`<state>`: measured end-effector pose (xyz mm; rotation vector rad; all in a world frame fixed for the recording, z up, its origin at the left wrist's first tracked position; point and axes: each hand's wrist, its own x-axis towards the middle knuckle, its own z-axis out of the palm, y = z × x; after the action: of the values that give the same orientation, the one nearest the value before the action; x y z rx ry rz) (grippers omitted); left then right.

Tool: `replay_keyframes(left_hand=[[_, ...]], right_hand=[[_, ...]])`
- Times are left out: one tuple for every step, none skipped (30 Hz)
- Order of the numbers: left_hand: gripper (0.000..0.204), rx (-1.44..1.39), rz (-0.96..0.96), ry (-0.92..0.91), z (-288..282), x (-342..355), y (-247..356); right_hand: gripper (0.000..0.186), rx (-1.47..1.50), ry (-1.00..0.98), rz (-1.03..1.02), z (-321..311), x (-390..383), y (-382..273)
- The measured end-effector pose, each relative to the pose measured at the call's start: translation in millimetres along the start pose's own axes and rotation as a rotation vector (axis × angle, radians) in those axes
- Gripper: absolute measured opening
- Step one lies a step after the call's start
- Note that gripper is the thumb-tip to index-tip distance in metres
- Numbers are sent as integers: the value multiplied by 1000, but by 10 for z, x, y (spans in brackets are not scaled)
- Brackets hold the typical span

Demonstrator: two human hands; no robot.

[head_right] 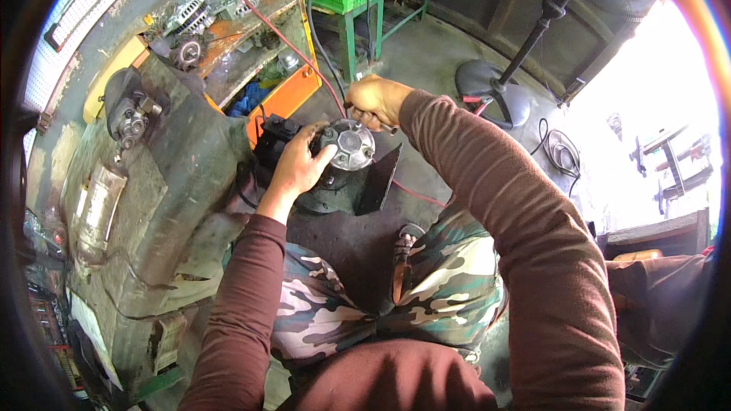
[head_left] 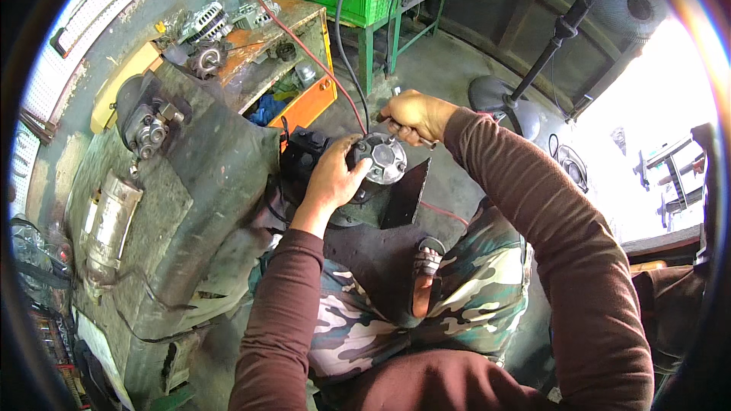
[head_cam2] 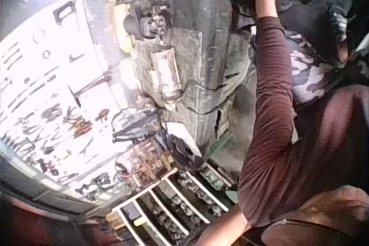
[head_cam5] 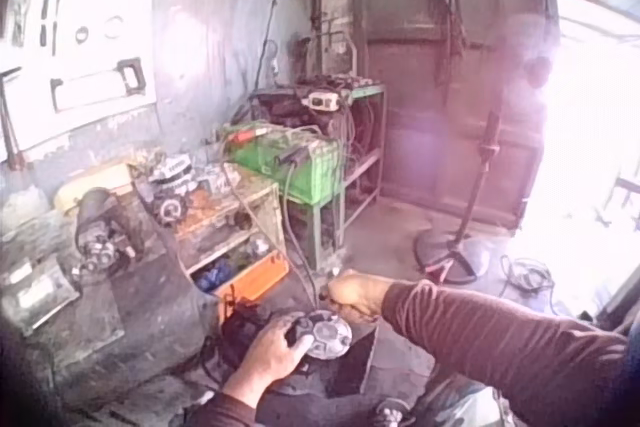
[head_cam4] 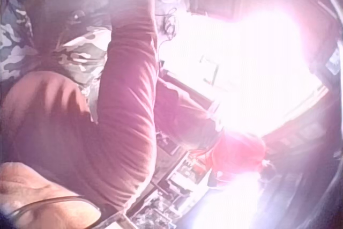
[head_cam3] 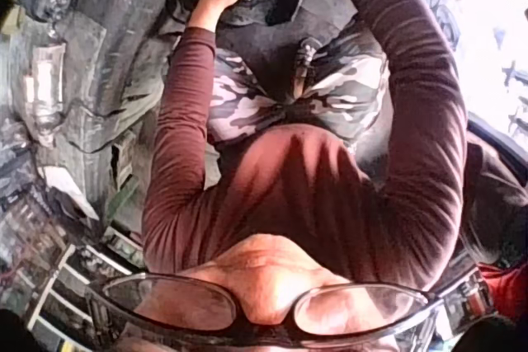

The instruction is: The person picks up a blue cloth and a mechanical part from a workbench, then uses a wrench to tighten bolts on the part. They continue adjusting the part with the wrench and their hands.

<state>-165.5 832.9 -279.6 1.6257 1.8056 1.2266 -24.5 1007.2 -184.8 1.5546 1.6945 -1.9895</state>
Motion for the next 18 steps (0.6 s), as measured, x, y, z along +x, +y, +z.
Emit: replay_keyframes(left_hand=[[52, 0, 0, 0, 1, 6, 1], [52, -2, -12, -11, 5, 16, 4], [54, 2, 1, -2, 7, 20, 9], [56, 4, -6, -6, 13, 24, 18], [58, 6, -14, -11, 17, 25, 30], [64, 22, -7, -27, 24, 23, 45], [71, 40, 0, -41, 36, 23, 63], [78, 49, 21, -47, 48, 24, 82], [85, 86, 35, -62, 64, 11, 101], [93, 114, 62, -66, 81, -8, 120], [101, 152, 70, -85, 88, -19, 136], [105, 184, 86, -82, 88, -25, 149], [109, 226, 82, -96, 81, -36, 161], [112, 269, 79, -110, 70, -39, 170], [112, 267, 58, -138, 58, -41, 177], [112, 266, 39, -164, 41, -40, 180], [112, 279, 27, -177, 26, -34, 180], [113, 251, 18, -186, 22, -29, 178]], right_hand=[[41, 92, 26, 42, 41, 32, -4], [42, 182, 56, 79, 84, 62, -10], [42, 272, 113, 110, 112, 80, -7], [42, 242, 123, 74, 131, 87, 5], [43, 214, 157, 33, 146, 87, 28], [43, 188, 191, -7, 149, 79, 52], [44, 112, 205, -8, 145, 74, 61], [37, 125, 191, -22, 129, 65, 72], [31, 138, 179, -35, 111, 58, 79], [27, 145, 184, -46, 93, 54, 83], [26, 118, 169, -52, 80, 54, 83], [26, 87, 171, -55, 70, 56, 86], [25, 50, 171, -50, 64, 61, 90], [25, 43, 156, -67, 55, 65, 95], [25, 31, 142, -79, 46, 70, 104], [25, 10, 147, -81, 35, 76, 113], [25, 4, 124, -106, 22, 82, 125], [25, -9, 120, -120, 13, 89, 140]])
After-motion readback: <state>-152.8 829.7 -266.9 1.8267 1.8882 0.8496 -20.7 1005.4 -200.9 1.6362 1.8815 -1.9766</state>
